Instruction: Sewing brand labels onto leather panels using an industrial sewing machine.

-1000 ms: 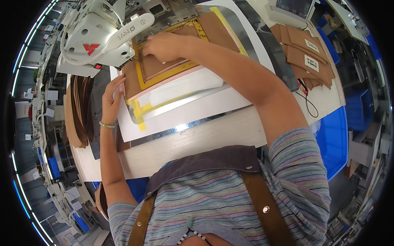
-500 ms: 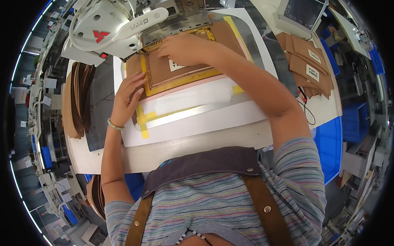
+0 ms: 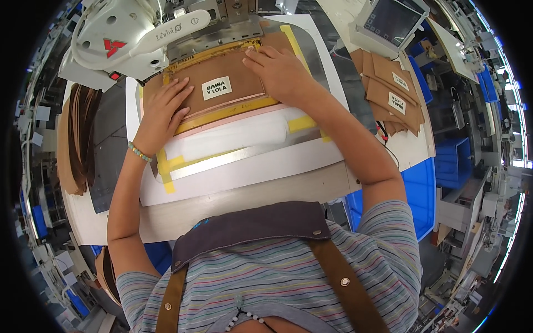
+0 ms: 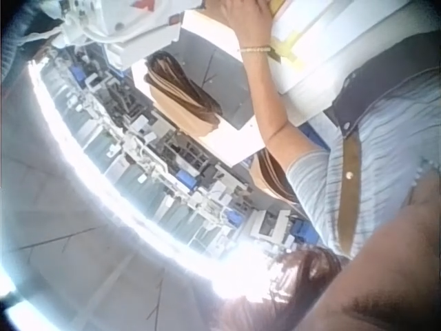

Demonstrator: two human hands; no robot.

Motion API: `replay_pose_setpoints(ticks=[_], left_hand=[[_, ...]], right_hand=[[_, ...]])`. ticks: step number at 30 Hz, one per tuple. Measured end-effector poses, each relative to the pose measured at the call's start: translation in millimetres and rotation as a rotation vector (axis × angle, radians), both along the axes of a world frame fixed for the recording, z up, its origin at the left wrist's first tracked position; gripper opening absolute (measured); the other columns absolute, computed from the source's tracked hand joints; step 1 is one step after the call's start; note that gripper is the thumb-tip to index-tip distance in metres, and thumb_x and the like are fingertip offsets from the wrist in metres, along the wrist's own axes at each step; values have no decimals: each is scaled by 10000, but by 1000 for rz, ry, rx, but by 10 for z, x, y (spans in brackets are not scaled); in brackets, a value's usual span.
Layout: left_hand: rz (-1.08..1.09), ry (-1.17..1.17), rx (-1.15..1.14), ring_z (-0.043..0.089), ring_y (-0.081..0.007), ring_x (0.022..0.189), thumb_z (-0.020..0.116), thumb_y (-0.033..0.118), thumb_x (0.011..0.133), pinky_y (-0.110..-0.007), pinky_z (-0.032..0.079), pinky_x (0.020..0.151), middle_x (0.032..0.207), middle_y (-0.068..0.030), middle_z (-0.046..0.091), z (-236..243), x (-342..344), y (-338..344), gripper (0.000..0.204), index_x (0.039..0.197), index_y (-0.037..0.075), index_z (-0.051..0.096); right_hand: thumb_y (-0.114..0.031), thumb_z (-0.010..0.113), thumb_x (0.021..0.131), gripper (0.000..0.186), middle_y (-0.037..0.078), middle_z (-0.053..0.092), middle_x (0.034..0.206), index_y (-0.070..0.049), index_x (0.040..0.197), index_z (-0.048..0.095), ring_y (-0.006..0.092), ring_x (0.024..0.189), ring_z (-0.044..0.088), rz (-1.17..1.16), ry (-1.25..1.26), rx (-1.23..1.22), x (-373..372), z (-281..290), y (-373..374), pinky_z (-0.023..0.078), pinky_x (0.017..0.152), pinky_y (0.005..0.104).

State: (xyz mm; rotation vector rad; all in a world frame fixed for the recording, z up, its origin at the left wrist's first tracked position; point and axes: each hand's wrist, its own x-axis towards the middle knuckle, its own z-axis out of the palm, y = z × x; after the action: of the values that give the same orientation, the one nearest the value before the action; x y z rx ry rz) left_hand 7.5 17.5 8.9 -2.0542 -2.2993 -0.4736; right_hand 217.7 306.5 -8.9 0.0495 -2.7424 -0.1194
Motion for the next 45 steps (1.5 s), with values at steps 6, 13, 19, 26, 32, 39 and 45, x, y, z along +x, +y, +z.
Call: replay_pose_setpoints(ticks=[6,13,19,26,32,39,45], left_hand=[[-4,31,13,434,-359,1509,641,170,1031,-498,340,1253,1643,-95,487,-20,-16,-26,490,1509,82,575],[5,18,18,463,-356,1479,661,176,1023,-481,365,1235,1610,-110,516,-7,-28,-17,498,1505,83,576],[-8,60,32,492,-365,1447,662,169,1015,-480,401,1204,1580,-123,543,-31,12,67,469,1473,88,601],[-16,54,35,497,-362,1443,647,168,1028,-462,431,1188,1568,-120,556,-8,37,95,440,1461,97,612],[-17,22,37,502,-363,1442,644,189,1042,-468,442,1184,1569,-127,553,-4,38,79,437,1467,96,610],[-10,30,39,490,-354,1463,629,208,1055,-462,437,1190,1574,-132,545,-15,44,64,427,1465,92,610],[-31,33,28,483,-359,1471,623,213,1060,-455,437,1193,1566,-153,543,6,21,64,430,1461,60,605]], right_hand=[[-68,591,922,453,73,628,1476,-47,1371,649,265,1283,579,-45,-14,51,-38,57,-48,506,978,423],[-68,604,910,439,65,652,1405,-33,1344,658,266,1231,592,11,46,-5,-116,76,-92,511,976,410],[-68,637,902,431,37,669,1388,-34,1329,684,245,1227,597,34,32,-81,-140,125,-62,521,998,404],[-87,610,996,344,64,700,1387,-48,1323,712,272,1262,626,30,-93,-214,-248,260,-84,544,1060,397],[-94,626,984,349,51,709,1359,-48,1318,713,259,1276,613,66,-109,-215,-364,278,-179,547,1052,392],[-84,669,914,341,54,744,1284,-16,1240,743,262,1163,636,164,-29,-196,-520,272,-326,558,1013,375],[-102,700,891,335,36,755,1259,-32,1213,758,253,1101,657,178,3,-174,-654,225,-457,597,926,365]])
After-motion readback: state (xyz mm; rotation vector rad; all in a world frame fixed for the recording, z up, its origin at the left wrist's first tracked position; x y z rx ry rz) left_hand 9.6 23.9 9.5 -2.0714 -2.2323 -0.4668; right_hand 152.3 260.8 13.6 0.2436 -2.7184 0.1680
